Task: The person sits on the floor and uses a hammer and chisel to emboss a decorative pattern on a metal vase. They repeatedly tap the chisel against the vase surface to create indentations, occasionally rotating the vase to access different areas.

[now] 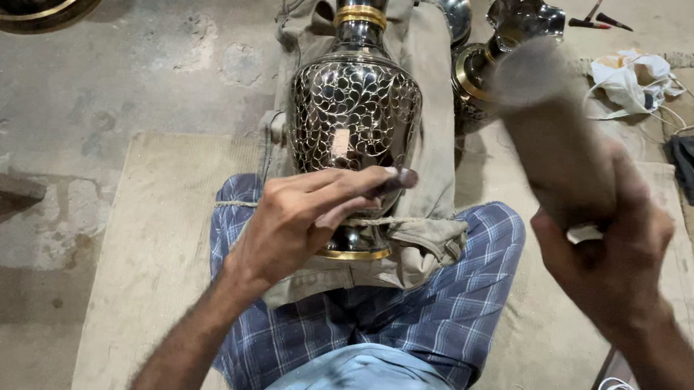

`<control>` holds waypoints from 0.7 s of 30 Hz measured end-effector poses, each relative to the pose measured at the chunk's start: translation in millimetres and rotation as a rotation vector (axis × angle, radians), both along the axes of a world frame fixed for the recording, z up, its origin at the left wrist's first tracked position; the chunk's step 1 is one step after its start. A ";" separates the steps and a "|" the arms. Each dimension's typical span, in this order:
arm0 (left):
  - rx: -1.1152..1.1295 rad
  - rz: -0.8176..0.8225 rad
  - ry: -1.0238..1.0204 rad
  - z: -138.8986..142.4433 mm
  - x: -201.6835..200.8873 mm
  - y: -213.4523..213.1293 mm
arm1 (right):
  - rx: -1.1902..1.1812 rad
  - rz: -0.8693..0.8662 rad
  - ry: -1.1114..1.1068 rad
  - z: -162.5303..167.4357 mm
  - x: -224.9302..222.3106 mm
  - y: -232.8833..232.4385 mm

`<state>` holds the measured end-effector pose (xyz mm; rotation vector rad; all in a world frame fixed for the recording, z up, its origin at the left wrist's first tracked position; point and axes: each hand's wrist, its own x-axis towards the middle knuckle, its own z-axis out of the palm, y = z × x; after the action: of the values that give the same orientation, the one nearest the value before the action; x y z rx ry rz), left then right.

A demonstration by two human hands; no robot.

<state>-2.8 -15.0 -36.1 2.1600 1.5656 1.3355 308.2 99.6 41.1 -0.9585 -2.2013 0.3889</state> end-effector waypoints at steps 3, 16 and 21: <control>0.009 -0.028 0.072 8.7 -1.0 3.4 | 0.519 -0.052 -0.378 -12.1 3.2 -4.9; -0.347 -0.247 0.394 57.9 -2.0 19.5 | 0.031 -0.078 0.224 -115.5 25.1 -29.1; -0.273 -0.310 0.526 68.8 2.2 21.5 | -0.138 -0.033 0.584 -153.8 24.6 -37.1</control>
<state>-0.6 6.5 32.7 2.5532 1.3699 0.4519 332.8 62.5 -112.7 -0.8204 -1.6420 0.7130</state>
